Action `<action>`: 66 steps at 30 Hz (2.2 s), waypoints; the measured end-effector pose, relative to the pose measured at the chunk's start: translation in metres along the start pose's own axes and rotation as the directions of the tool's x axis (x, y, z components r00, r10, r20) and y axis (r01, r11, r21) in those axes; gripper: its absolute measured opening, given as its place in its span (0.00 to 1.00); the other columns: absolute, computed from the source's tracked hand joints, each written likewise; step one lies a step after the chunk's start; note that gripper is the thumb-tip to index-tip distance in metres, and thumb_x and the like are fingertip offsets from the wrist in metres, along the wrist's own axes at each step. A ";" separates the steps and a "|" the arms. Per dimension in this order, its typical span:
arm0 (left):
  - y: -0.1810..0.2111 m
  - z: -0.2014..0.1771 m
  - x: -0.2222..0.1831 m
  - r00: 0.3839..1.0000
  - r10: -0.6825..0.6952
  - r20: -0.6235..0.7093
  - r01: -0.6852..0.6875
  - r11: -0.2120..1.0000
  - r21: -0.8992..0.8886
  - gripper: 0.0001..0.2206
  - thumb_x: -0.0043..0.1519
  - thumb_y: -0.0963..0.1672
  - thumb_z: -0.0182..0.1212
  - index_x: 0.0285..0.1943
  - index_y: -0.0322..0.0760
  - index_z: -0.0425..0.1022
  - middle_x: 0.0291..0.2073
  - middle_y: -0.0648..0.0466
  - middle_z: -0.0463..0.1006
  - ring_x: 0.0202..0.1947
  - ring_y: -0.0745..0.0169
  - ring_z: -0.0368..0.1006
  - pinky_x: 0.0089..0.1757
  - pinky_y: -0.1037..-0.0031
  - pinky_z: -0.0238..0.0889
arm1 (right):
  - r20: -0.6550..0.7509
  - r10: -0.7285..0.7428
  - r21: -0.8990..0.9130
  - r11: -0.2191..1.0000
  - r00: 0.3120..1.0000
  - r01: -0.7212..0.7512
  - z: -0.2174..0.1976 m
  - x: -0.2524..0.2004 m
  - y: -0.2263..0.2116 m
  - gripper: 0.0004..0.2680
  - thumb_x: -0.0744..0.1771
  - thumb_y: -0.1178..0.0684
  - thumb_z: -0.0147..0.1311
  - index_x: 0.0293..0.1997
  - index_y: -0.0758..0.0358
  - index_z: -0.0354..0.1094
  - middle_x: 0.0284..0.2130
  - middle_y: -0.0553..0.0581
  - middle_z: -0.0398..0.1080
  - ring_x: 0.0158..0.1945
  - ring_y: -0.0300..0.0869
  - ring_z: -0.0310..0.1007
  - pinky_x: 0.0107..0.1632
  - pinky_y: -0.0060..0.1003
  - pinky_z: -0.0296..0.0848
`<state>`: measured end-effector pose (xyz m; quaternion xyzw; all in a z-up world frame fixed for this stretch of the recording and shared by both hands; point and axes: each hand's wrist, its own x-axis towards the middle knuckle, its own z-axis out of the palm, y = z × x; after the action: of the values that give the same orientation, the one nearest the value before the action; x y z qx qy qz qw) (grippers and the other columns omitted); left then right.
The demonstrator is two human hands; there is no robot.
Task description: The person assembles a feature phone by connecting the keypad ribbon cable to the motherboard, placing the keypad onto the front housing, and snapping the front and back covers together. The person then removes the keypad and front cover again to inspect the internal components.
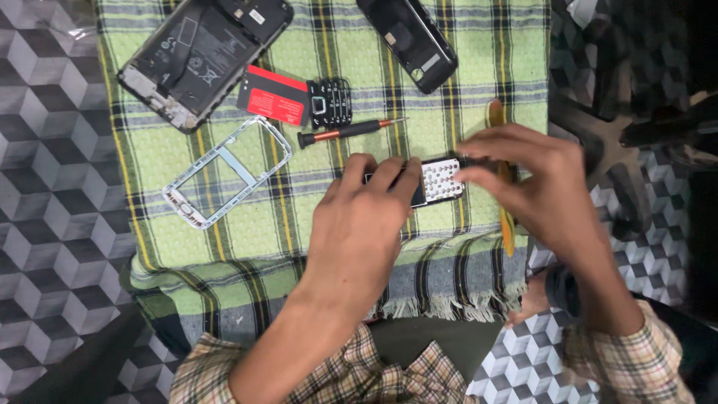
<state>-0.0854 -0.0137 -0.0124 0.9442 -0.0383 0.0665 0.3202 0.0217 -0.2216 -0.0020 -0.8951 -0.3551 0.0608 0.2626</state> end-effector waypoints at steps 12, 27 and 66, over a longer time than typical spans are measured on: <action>0.000 -0.006 0.002 1.000 0.018 0.001 -0.018 0.999 -0.030 0.27 0.42 0.32 0.63 0.56 0.23 0.75 0.53 0.42 0.78 0.54 0.41 0.71 0.49 0.59 0.70 | -0.121 0.493 0.306 0.844 0.862 -0.440 0.024 -0.025 -0.031 0.08 0.64 0.63 0.63 0.47 0.69 0.79 0.36 0.57 0.81 0.38 0.36 0.80 0.41 0.29 0.78; -0.004 -0.009 -0.002 0.999 -0.049 -0.002 0.048 0.985 -0.164 0.23 0.48 0.33 0.64 0.55 0.24 0.72 0.51 0.39 0.79 0.56 0.40 0.73 0.47 0.58 0.71 | -0.169 0.553 0.451 0.779 0.816 -0.435 0.033 -0.040 -0.048 0.11 0.66 0.69 0.54 0.54 0.75 0.72 0.44 0.60 0.80 0.48 0.41 0.83 0.50 0.29 0.78; 0.025 0.028 0.022 0.978 0.167 0.125 -0.186 0.970 0.155 0.11 0.48 0.40 0.68 0.40 0.31 0.83 0.53 0.46 0.78 0.55 0.45 0.72 0.54 0.41 0.66 | -0.393 0.480 0.239 0.877 0.784 -0.417 0.051 -0.051 -0.056 0.06 0.64 0.65 0.63 0.44 0.68 0.78 0.40 0.58 0.79 0.41 0.42 0.81 0.48 0.33 0.76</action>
<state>-0.0638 -0.0508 -0.0164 0.9626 -0.1343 0.0449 0.2308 -0.0649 -0.1997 -0.0210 -0.9231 -0.0577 -0.0582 0.3756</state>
